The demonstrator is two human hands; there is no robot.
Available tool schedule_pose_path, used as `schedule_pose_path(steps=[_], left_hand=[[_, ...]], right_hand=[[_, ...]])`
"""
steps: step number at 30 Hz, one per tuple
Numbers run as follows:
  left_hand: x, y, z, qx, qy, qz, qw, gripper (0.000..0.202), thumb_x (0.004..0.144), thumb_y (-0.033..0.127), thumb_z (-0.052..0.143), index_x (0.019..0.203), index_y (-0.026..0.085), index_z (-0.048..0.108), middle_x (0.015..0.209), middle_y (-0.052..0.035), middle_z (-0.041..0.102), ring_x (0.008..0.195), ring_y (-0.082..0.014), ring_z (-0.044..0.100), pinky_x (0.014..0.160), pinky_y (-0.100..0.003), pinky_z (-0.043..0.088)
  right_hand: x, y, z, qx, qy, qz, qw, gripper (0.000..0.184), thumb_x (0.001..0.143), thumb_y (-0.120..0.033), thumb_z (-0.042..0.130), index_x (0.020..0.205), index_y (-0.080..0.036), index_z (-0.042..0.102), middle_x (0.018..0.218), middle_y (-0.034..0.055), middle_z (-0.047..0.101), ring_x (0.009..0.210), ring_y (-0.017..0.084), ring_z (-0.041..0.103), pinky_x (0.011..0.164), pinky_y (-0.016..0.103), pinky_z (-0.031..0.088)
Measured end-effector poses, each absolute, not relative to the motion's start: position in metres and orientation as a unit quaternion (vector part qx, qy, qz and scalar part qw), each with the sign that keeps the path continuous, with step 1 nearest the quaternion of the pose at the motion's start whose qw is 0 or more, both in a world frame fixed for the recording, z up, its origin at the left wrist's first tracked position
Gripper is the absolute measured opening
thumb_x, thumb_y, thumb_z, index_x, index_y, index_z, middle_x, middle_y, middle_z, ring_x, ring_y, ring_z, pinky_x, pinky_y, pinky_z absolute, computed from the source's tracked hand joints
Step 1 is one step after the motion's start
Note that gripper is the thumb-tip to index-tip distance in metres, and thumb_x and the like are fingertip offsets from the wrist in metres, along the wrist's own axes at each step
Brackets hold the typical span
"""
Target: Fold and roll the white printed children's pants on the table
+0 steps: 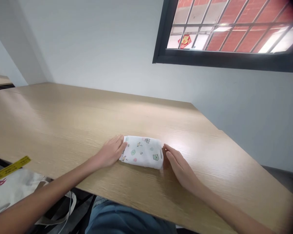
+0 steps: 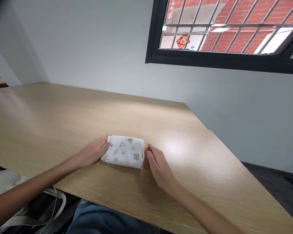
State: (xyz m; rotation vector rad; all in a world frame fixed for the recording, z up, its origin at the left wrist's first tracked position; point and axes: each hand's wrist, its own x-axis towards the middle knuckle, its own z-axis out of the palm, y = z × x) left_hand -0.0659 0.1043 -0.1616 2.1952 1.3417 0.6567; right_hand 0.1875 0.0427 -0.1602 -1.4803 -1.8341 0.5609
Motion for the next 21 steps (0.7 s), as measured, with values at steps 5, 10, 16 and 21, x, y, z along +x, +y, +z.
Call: schedule_pose_path(steps=[5,10,16,21], left_hand=[[-0.043,0.122,-0.150,0.748,0.482,0.277,0.364,0.040,0.086,0.040,0.029,0.099,0.014,0.056,0.093,-0.0065,0.062,0.081,-0.0196,0.059,0.067,-0.029,0.045],[-0.040,0.098,-0.160,0.708,0.487,0.321,0.399,0.030,0.083,0.037,0.037,0.093,0.015,0.054,0.091,-0.0053,0.060,0.083,-0.0193,0.056,0.070,-0.029,0.044],[-0.044,0.023,-0.173,0.629,0.486,0.361,0.488,0.035,0.078,0.040,0.052,0.101,0.015,0.042,0.095,-0.0072,0.057,0.084,-0.0179,0.055,0.073,-0.030,0.045],[-0.046,0.015,-0.177,0.563,0.494,0.382,0.540,0.041,0.083,0.049,0.040,0.106,0.016,0.037,0.075,-0.0007,0.053,0.057,-0.0133,0.054,0.052,-0.026,0.044]], right_hand=[[0.163,0.018,-0.162,-0.560,-0.645,0.338,0.395,0.025,0.074,-0.028,0.052,0.086,-0.023,0.031,0.080,-0.0004,0.044,0.070,0.016,0.048,0.061,0.029,0.043],[0.155,0.040,-0.166,-0.576,-0.640,0.296,0.413,0.031,0.057,-0.007,0.039,0.081,-0.023,0.028,0.076,-0.0020,0.036,0.069,0.015,0.041,0.058,0.028,0.036],[0.154,0.099,-0.171,-0.512,-0.640,0.359,0.446,0.027,0.057,-0.005,0.034,0.079,-0.021,0.036,0.076,-0.0018,0.044,0.071,0.015,0.046,0.062,0.028,0.038],[0.148,0.097,-0.168,-0.521,-0.666,0.251,0.471,0.019,0.072,-0.012,0.039,0.090,-0.019,0.044,0.090,0.0052,0.051,0.083,0.018,0.050,0.073,0.034,0.042]])
